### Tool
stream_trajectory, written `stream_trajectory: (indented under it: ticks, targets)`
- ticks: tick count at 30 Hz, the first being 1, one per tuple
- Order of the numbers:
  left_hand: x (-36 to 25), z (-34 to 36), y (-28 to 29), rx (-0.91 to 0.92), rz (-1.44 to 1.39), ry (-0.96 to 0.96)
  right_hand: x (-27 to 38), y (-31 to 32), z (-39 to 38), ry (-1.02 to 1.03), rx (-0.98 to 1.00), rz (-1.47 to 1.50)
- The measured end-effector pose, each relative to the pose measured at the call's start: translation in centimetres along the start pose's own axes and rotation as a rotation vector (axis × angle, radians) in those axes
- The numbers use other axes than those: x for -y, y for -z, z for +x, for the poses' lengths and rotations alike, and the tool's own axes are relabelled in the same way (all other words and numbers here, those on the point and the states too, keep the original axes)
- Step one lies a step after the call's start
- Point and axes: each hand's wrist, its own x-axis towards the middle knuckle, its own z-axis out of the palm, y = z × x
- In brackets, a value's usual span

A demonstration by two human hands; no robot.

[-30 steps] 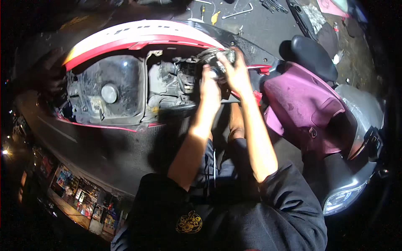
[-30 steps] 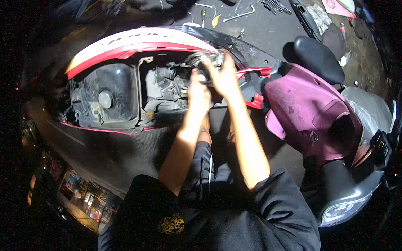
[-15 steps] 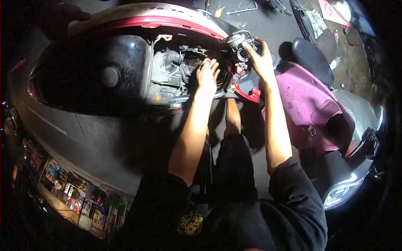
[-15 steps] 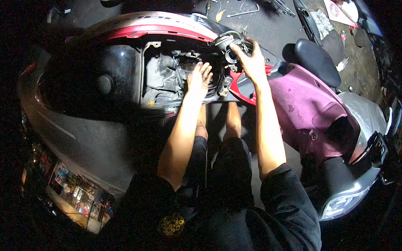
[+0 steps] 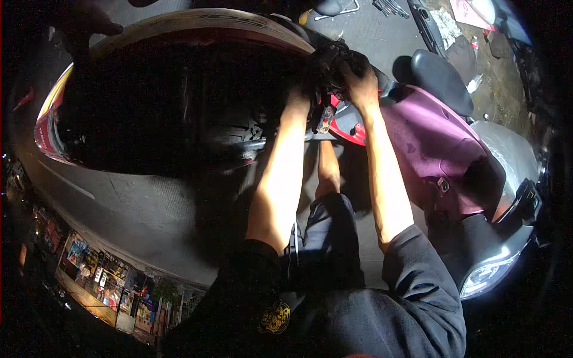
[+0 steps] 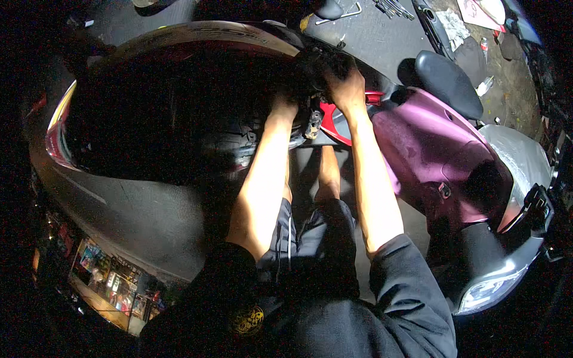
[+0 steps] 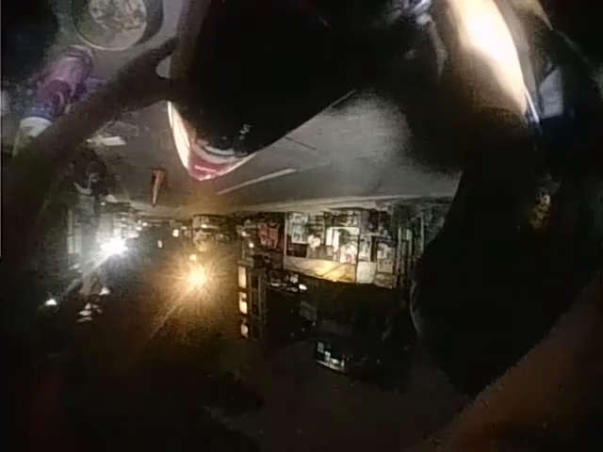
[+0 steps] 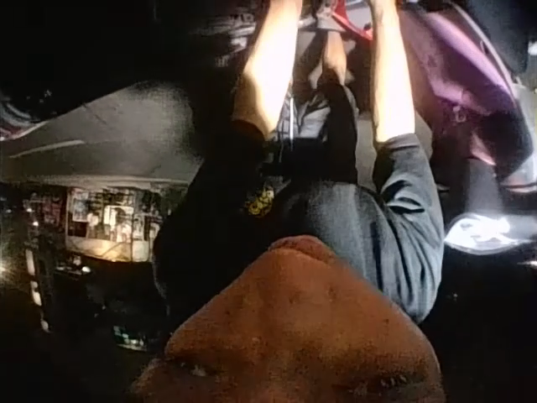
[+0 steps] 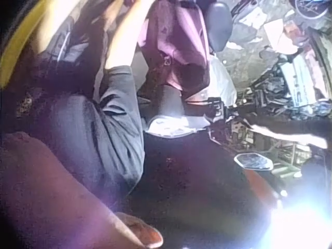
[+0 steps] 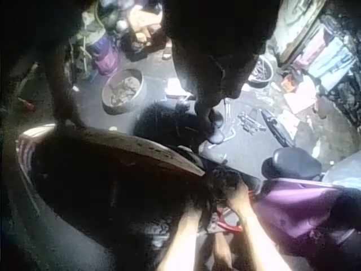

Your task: Repairing or maintaining a motorcycle engine and fuel system components.

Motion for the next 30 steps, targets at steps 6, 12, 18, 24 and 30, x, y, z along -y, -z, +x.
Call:
stream_trajectory:
  ticks: [6,12,18,24,30]
  targets:
    - [4.4,2.3,-2.4,-0.044,-0.353,0.085,-3.9,-0.2,1.4,0.788,-0.001,-0.529]
    - [11.4,5.7,-3.1,-0.119,-0.754,0.207,-0.5,-1.7,0.4,0.527,0.04,-0.154]
    - [13.2,1.7,-1.0,-0.125,-1.113,0.285,0.6,-2.3,-0.3,-0.004,0.049,0.064]
    - [5.4,-6.7,4.3,-0.111,0.104,-0.182,0.3,1.3,-1.4,0.067,-0.051,-0.115]
    - [2.0,-12.5,11.1,0.122,0.339,-0.321,2.8,-0.6,-3.9,0.542,-0.157,-0.258]
